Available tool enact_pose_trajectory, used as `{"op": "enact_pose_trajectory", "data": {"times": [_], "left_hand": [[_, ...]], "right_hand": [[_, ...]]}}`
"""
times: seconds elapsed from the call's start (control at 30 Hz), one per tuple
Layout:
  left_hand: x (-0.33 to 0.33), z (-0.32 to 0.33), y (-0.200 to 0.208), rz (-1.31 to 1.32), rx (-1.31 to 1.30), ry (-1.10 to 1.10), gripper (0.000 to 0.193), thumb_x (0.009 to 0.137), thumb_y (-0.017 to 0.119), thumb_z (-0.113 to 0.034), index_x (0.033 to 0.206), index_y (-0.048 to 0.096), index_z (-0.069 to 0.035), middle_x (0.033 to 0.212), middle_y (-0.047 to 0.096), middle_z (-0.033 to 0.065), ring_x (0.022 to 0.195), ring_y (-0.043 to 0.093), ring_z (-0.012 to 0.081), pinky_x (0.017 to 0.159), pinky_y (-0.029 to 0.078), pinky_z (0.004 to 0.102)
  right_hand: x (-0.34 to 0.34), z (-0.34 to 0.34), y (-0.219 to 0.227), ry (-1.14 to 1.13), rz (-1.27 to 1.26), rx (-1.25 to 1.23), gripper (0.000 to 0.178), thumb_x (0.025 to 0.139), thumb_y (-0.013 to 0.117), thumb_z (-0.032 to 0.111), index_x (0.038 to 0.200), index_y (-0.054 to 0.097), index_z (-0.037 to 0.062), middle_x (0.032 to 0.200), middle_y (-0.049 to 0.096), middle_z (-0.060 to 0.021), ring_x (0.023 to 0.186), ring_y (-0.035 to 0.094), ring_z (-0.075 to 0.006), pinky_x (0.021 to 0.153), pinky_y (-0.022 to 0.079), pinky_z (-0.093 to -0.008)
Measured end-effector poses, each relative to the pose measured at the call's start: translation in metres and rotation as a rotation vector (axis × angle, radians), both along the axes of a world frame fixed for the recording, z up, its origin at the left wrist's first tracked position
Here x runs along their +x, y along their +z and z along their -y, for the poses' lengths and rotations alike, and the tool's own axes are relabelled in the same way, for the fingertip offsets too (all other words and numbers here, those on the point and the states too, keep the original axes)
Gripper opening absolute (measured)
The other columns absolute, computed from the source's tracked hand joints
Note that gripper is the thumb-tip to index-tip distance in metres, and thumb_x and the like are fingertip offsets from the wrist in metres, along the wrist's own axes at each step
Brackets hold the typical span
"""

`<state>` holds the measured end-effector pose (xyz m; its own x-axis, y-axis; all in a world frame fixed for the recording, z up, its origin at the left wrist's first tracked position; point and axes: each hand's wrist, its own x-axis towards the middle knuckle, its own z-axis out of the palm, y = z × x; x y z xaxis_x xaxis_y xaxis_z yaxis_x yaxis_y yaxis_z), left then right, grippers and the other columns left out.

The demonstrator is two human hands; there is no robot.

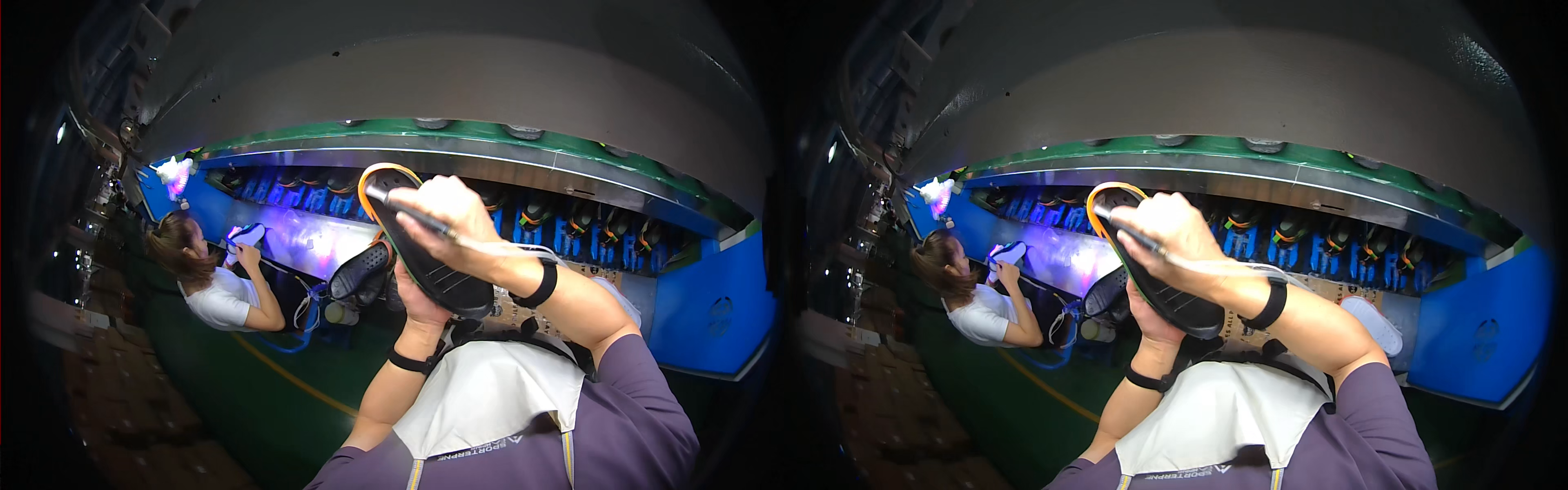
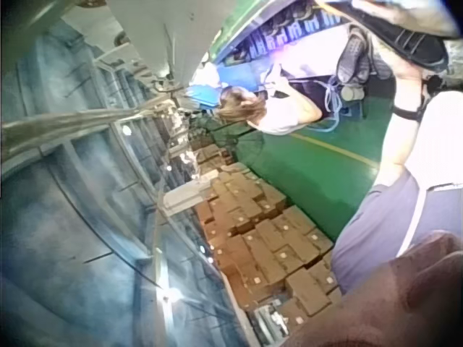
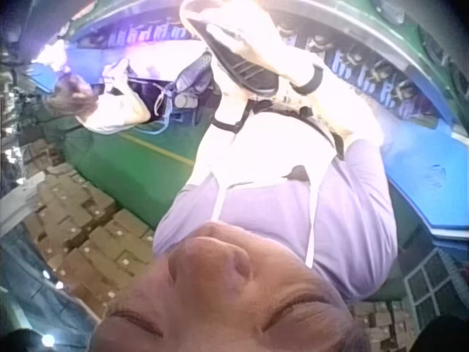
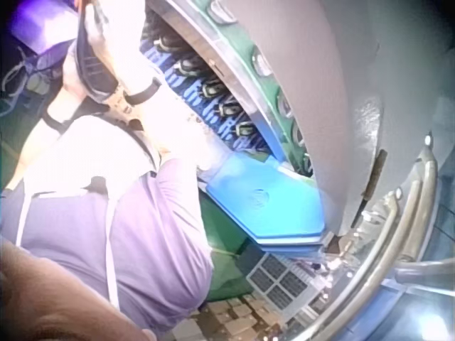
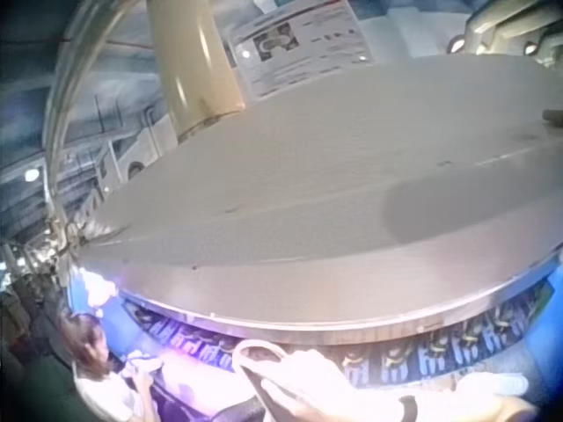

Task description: Applying glue or sealant to shoe outsoles at a manufacturing conveyor line.

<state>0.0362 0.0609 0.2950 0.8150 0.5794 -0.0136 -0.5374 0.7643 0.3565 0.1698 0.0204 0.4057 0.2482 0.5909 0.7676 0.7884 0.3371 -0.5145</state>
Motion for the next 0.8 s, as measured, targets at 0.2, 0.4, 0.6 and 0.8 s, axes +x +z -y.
{"op": "enact_pose_trajectory", "data": {"times": [0.2, 0.4, 0.6, 0.8], "left_hand": [[-0.001, -0.009, 0.004, 0.061, 0.034, -0.009, 0.062, 0.106, 0.044, -0.055, 0.147, 0.056, -0.011, 0.145, 0.062, 0.0103, 0.132, 0.06, 0.0291, 0.113, 0.049, 0.0451], [-0.004, -0.002, 0.009, 0.1, -0.031, -0.006, 0.064, 0.105, 0.047, -0.056, 0.15, 0.054, -0.011, 0.143, 0.063, 0.0107, 0.132, 0.06, 0.0301, 0.116, 0.046, 0.0473], [-0.003, -0.014, 0.003, 0.085, 0.015, 0.025, 0.062, 0.104, 0.046, -0.055, 0.147, 0.056, -0.012, 0.146, 0.061, 0.011, 0.133, 0.059, 0.0283, 0.115, 0.048, 0.045], [-0.007, -0.032, -0.007, 0.157, 0.244, 0.002, 0.065, 0.103, 0.045, -0.057, 0.146, 0.055, -0.01, 0.15, 0.056, 0.0123, 0.136, 0.057, 0.0281, 0.117, 0.045, 0.0458]], "right_hand": [[0.014, 0.006, -0.008, 0.297, -0.216, -0.043, 0.028, 0.087, 0.08, 0.018, 0.115, 0.078, 0.0168, 0.094, 0.073, -0.0042, 0.09, 0.063, -0.0292, 0.082, 0.05, -0.0431], [0.016, 0.004, -0.003, 0.336, 0.187, -0.067, 0.032, 0.083, 0.082, 0.014, 0.115, 0.078, 0.0165, 0.082, 0.067, -0.0028, 0.083, 0.06, -0.0251, 0.077, 0.044, -0.0391], [0.017, 0.009, 0.001, 0.095, 0.142, -0.042, 0.021, 0.079, 0.08, 0.015, 0.099, 0.077, 0.0131, 0.084, 0.069, -0.0044, 0.082, 0.062, -0.0274, 0.078, 0.045, -0.0437], [0.012, 0.018, -0.001, 0.413, 0.091, -0.135, 0.032, 0.08, 0.081, 0.014, 0.112, 0.078, 0.0149, 0.086, 0.069, -0.0041, 0.085, 0.061, -0.0252, 0.078, 0.043, -0.0419]]}}
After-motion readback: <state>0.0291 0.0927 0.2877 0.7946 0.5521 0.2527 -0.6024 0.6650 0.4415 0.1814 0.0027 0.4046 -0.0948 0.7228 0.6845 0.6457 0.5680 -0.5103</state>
